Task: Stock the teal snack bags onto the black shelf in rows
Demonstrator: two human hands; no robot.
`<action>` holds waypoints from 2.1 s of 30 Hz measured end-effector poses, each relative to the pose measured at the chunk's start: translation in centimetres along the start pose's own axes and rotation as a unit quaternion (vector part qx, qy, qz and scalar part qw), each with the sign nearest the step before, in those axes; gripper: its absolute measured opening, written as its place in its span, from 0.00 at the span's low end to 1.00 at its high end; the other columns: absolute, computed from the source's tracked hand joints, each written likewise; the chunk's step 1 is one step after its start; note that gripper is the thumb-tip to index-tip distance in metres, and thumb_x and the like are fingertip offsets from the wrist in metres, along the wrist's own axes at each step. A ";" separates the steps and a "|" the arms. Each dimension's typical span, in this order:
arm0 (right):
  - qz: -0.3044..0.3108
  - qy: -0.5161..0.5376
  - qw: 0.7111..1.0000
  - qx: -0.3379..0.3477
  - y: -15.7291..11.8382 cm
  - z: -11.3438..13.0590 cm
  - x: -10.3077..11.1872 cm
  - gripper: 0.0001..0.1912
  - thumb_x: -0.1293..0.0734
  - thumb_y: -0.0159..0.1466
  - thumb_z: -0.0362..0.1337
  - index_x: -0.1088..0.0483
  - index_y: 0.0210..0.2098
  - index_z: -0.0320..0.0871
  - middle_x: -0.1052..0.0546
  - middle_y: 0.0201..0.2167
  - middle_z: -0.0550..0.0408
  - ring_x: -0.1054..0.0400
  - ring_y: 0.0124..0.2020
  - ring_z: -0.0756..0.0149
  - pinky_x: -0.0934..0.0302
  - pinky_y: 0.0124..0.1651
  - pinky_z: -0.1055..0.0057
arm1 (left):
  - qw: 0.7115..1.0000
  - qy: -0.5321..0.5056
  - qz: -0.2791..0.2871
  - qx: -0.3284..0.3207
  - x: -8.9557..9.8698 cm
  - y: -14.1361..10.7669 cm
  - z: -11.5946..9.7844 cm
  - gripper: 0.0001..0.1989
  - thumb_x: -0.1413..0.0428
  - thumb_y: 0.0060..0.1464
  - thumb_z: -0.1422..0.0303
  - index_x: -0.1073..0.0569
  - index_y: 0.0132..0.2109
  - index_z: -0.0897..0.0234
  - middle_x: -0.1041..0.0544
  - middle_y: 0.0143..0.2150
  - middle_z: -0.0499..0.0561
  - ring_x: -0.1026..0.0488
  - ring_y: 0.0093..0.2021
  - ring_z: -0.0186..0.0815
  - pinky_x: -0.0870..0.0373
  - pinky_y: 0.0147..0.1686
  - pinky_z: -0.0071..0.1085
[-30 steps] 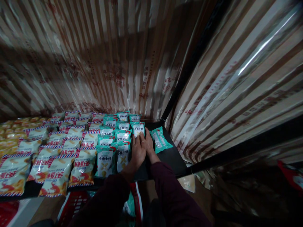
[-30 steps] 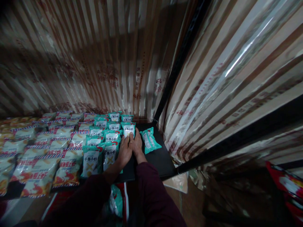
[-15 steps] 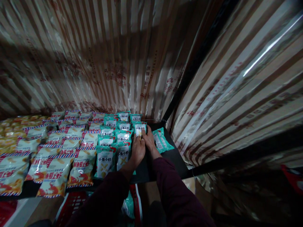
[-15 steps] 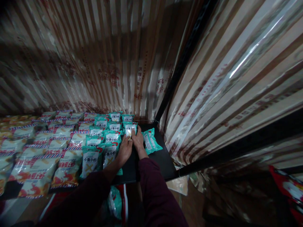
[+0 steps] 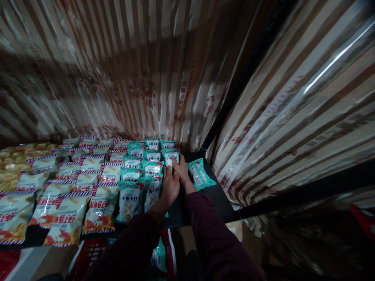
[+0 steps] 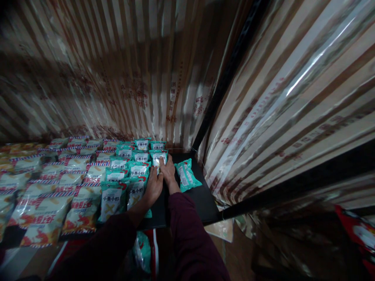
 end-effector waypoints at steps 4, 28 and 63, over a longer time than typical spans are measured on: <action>0.008 -0.005 1.000 0.005 -0.1 0.3 -0.1 0.25 0.42 0.66 0.48 0.38 0.59 0.44 0.24 0.50 0.47 0.29 0.50 0.57 0.39 0.55 0.61 | 1.000 0.006 0.001 -0.003 0.0 0.0 0.0 0.26 0.58 0.59 0.68 0.40 0.63 0.75 0.48 0.70 0.64 0.56 0.71 0.43 0.57 0.69 0.39; -0.039 0.023 0.997 0.061 -0.2 -0.3 -1.4 0.29 0.46 0.65 0.52 0.37 0.58 0.42 0.29 0.54 0.43 0.35 0.56 0.54 0.43 0.59 0.57 | 0.999 0.033 0.007 -0.001 0.6 0.3 -0.9 0.26 0.59 0.60 0.69 0.41 0.63 0.72 0.45 0.69 0.63 0.55 0.71 0.41 0.56 0.68 0.37; -0.051 0.002 0.998 0.042 -2.1 -1.1 0.6 0.33 0.46 0.65 0.54 0.38 0.59 0.35 0.34 0.61 0.39 0.42 0.64 0.52 0.50 0.65 0.54 | 0.999 0.006 0.045 0.007 -0.1 -2.4 -1.5 0.30 0.60 0.60 0.68 0.48 0.66 0.78 0.57 0.71 0.67 0.63 0.71 0.44 0.60 0.69 0.40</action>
Point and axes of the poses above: each hand's wrist, its own y-axis towards the middle knuckle, its own x-axis out of the back of the hand, z = x × y, the point moved 3 cm from there along y, towards the middle knuckle
